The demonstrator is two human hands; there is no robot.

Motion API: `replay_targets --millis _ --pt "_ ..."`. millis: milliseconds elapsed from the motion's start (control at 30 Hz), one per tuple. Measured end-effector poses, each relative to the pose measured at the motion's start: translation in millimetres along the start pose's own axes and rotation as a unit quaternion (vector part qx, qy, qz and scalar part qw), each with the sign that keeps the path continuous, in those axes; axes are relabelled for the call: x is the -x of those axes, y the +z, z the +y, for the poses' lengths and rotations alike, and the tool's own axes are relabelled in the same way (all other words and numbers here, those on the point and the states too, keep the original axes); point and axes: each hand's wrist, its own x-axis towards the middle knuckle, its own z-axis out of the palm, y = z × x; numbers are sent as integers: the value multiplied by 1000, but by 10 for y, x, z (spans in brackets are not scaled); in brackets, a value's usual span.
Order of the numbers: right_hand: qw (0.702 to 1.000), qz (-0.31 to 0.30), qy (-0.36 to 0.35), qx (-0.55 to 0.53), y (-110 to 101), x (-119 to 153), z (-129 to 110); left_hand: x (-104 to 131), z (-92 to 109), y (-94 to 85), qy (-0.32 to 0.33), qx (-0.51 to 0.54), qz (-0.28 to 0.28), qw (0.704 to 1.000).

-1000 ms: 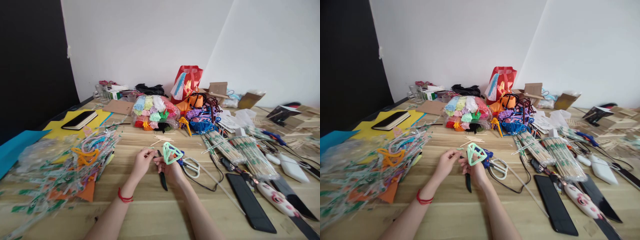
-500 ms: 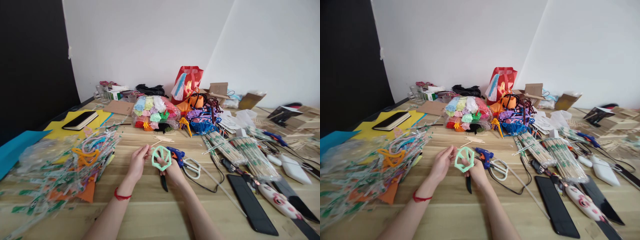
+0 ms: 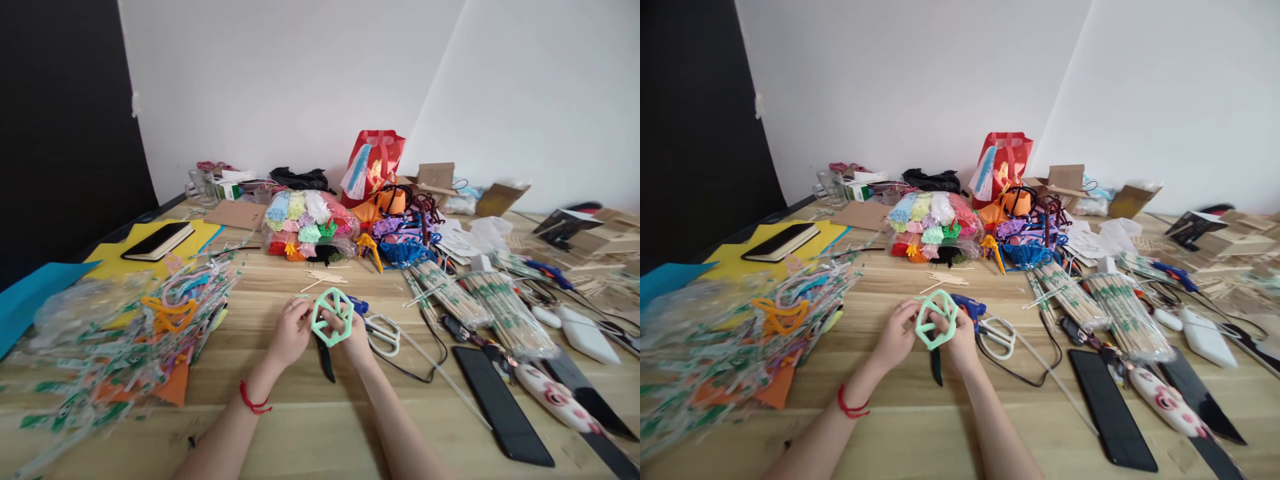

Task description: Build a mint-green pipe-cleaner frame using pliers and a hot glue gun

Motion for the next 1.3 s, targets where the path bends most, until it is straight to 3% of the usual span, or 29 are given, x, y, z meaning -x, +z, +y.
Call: replay_targets --millis 167,300,600,800,967,1133,1300 --pt "991 41 -81 100 -37 -29 19 16 -41 13 24 -26 -18 999" --pt "982 63 -108 143 -44 -36 25 24 -58 24 28 -28 -27 999" --pt "997 39 -38 63 -73 -43 169 15 -34 -29 62 -74 -64 993" --pt "1000 7 0 -4 -18 -37 85 18 -49 -40 85 -73 -68 991" --pt "1000 -29 4 10 -13 -44 -10 19 -47 -26 85 -52 -53 994" --pt "1000 -12 23 -8 -57 -63 2 14 -6 -28 83 -36 -41 995" --pt "993 6 41 -108 -75 -70 -2 7 39 -33 72 -18 -30 997"
